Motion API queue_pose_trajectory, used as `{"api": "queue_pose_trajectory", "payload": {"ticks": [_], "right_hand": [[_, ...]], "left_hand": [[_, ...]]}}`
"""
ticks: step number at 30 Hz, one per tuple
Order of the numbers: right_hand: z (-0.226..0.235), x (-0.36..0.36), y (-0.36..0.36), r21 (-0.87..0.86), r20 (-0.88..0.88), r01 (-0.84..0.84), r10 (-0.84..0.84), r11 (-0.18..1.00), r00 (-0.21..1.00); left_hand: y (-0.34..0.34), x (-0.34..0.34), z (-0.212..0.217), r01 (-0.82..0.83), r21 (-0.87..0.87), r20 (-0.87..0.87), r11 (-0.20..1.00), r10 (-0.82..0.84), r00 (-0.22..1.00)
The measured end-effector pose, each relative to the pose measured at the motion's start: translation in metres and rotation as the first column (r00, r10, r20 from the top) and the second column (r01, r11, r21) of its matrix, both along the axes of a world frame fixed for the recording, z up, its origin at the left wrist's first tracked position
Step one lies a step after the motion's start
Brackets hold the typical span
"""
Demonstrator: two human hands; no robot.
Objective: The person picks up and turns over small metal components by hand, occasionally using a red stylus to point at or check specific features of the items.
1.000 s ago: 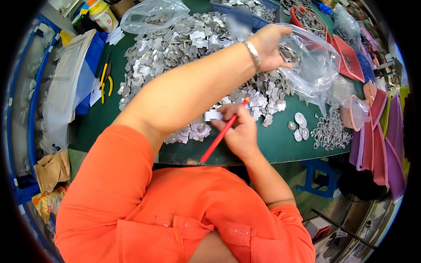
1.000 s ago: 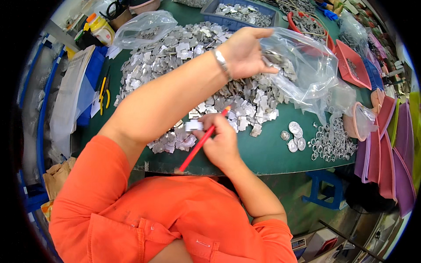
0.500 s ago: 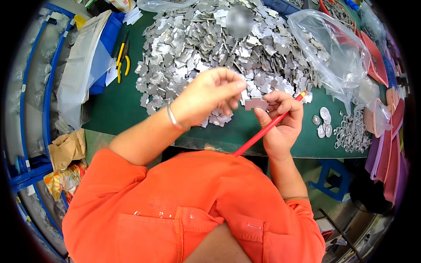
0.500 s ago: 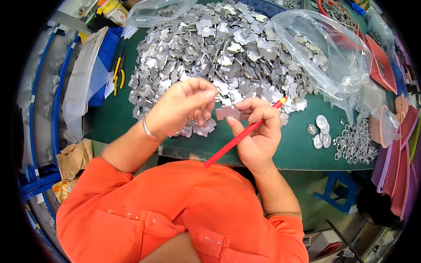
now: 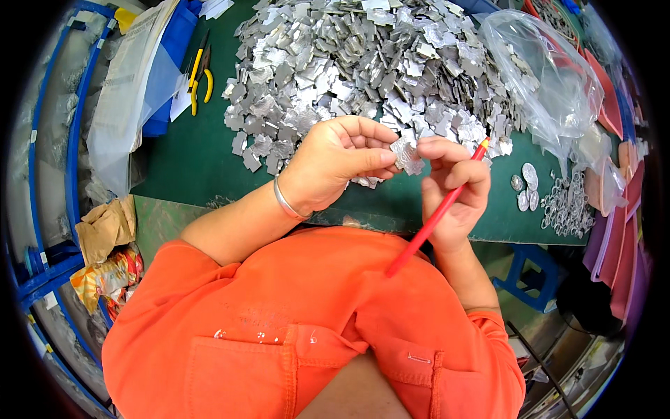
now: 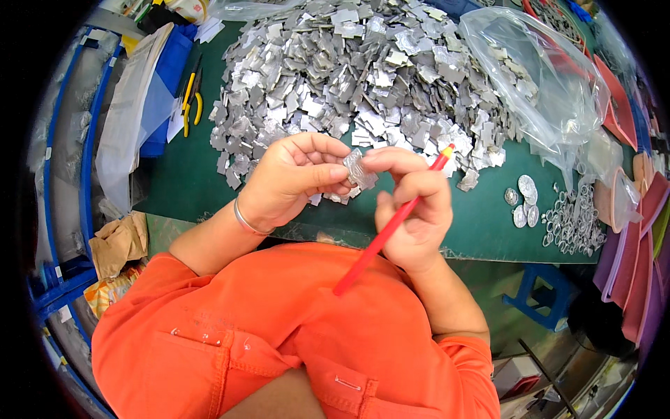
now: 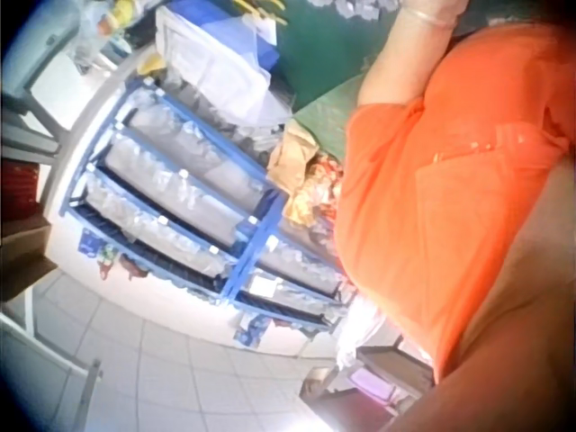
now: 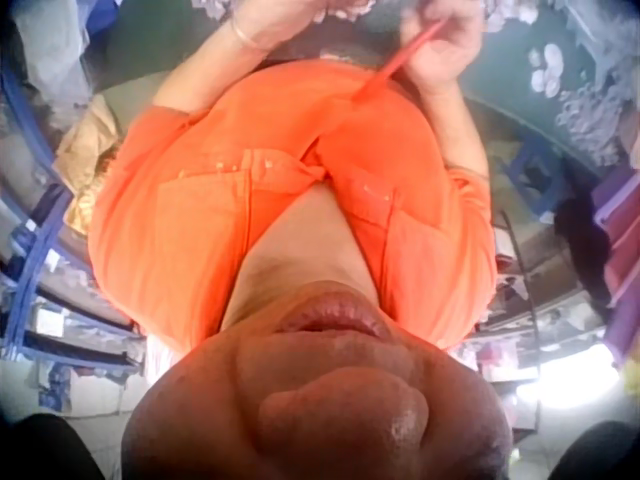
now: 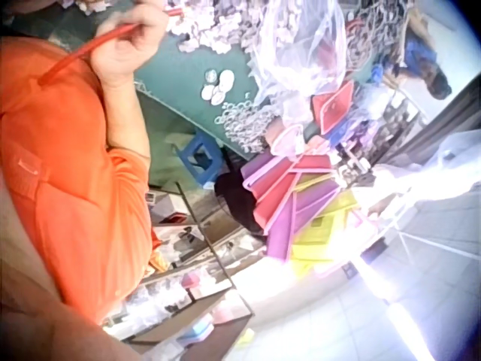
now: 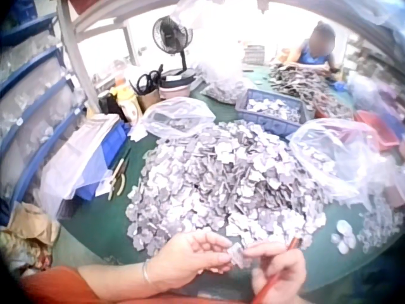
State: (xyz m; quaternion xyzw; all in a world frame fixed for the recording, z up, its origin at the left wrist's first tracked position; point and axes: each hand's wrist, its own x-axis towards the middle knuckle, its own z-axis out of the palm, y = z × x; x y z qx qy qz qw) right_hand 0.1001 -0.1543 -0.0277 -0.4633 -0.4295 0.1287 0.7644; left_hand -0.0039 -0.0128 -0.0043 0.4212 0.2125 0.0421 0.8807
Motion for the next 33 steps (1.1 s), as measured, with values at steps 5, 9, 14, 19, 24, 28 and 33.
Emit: {"api": "queue_pose_trajectory", "payload": {"ticks": [5, 9, 14, 19, 24, 28, 33], "right_hand": [[0.001, -0.004, -0.003, -0.137, -0.288, 0.031, -0.070, 0.990, 0.955], [0.001, -0.012, -0.004, -0.206, -0.317, -0.004, -0.063, 0.979, 0.946], [0.001, -0.010, 0.001, -0.159, -0.266, 0.042, -0.084, 0.986, 0.960], [0.002, -0.011, 0.002, -0.208, -0.313, 0.059, -0.123, 0.976, 0.942], [0.006, -0.012, 0.004, -0.210, -0.082, 0.017, -0.035, 0.978, 0.996], [0.005, 0.000, 0.009, -0.338, -0.047, 0.060, -0.081, 0.939, 0.996], [-0.006, -0.003, 0.020, -0.567, 0.514, 0.254, 0.095, 0.783, 0.853]], "left_hand": [[0.002, -0.003, -0.003, -0.050, 0.015, 0.030, 0.999, 0.049, 0.998], [0.003, -0.005, -0.005, -0.062, 0.002, 0.025, 0.998, 0.062, 0.998], [0.004, -0.006, -0.005, -0.067, 0.040, -0.001, 0.997, 0.067, 0.998], [0.005, -0.009, -0.001, -0.055, 0.094, -0.049, 0.994, 0.059, 0.997], [0.005, -0.010, 0.000, -0.073, -0.147, -0.058, 0.986, 0.065, 0.996], [0.021, -0.022, -0.002, -0.077, -0.254, 0.000, 0.964, 0.080, 0.997], [0.029, -0.028, 0.005, -0.222, -0.096, 0.011, 0.970, 0.224, 0.975]]}}
